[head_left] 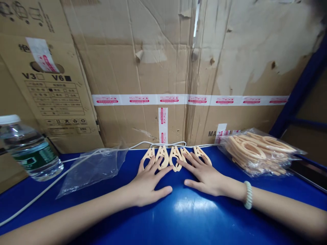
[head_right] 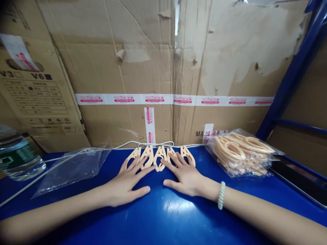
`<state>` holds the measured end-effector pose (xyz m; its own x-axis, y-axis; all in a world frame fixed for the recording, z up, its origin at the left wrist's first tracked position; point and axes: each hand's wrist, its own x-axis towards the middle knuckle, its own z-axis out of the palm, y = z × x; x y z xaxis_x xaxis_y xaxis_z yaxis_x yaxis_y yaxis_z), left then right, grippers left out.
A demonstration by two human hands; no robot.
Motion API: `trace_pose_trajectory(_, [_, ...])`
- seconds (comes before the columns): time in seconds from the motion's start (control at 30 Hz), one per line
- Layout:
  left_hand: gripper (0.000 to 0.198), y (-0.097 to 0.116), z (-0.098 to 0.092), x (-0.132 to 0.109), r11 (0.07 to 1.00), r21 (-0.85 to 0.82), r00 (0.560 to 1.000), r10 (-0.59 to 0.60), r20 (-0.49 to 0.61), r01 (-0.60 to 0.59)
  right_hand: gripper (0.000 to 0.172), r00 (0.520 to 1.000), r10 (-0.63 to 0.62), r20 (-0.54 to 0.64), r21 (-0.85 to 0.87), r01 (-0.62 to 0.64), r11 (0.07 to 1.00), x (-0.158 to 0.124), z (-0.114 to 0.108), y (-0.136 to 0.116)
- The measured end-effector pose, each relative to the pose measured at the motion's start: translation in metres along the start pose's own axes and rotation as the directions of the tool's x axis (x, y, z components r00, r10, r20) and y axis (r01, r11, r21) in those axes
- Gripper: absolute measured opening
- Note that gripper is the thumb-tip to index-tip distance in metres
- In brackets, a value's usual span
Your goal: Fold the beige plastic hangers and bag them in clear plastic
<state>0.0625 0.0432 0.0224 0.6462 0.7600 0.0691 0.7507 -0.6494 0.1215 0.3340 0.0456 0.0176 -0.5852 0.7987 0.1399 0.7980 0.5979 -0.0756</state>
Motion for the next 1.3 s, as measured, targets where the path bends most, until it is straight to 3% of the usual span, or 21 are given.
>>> trace_pose_trajectory(0.17, [0.061,-0.001,-0.001,0.001,0.999,0.033,0.997,0.039,-0.067,-0.037,0.070,1.000,-0.014,-0.026,-0.016,0.013,1.000,0.002,0.001,0.002])
trace_pose_trajectory(0.3, [0.053,0.003,-0.004,-0.012,0.995,0.074,0.985,0.074,-0.159,-0.062,0.067,0.994,0.011,-0.107,-0.070,-0.019,0.997,-0.006,-0.004,-0.005])
trace_pose_trajectory(0.37, [0.047,0.001,-0.006,-0.022,0.980,0.157,0.954,0.157,-0.257,-0.119,0.065,0.991,0.015,-0.131,-0.080,-0.026,0.996,-0.015,-0.008,-0.011])
trace_pose_trajectory(0.43, [0.040,-0.005,-0.009,-0.033,0.938,0.309,0.895,0.266,-0.359,-0.156,0.063,0.990,0.007,-0.141,-0.081,-0.019,0.996,-0.025,-0.012,-0.017])
trace_pose_trajectory(0.5, [0.039,-0.015,-0.014,-0.043,0.891,0.441,0.854,0.309,-0.418,-0.107,0.060,0.989,0.001,-0.147,-0.068,-0.011,0.998,-0.036,-0.016,-0.023])
trace_pose_trajectory(0.63, [0.042,-0.040,-0.025,-0.053,0.887,0.442,0.825,0.144,-0.546,0.138,0.050,0.992,0.020,-0.127,0.041,-0.015,0.999,-0.050,-0.019,-0.031])
trace_pose_trajectory(0.73, [0.056,-0.055,-0.030,-0.052,0.876,0.380,0.792,-0.006,-0.610,0.298,0.048,0.993,0.040,-0.113,0.082,-0.031,0.996,-0.053,-0.017,-0.034])
trace_pose_trajectory(0.9, [0.050,-0.065,-0.029,-0.052,0.881,0.328,0.818,-0.108,-0.565,0.342,0.045,0.987,0.039,-0.156,0.084,-0.026,0.996,-0.051,-0.015,-0.040])
trace_pose_trajectory(1.13, [0.045,-0.056,-0.036,-0.061,0.922,0.270,0.806,-0.071,-0.587,0.277,0.040,0.977,0.023,-0.214,0.123,0.003,0.992,-0.059,-0.018,-0.048])
trace_pose_trajectory(1.3, [0.033,-0.018,-0.046,-0.070,0.940,0.317,0.764,0.114,-0.635,0.123,0.032,0.945,0.049,-0.322,0.229,0.028,0.973,-0.060,-0.025,-0.049])
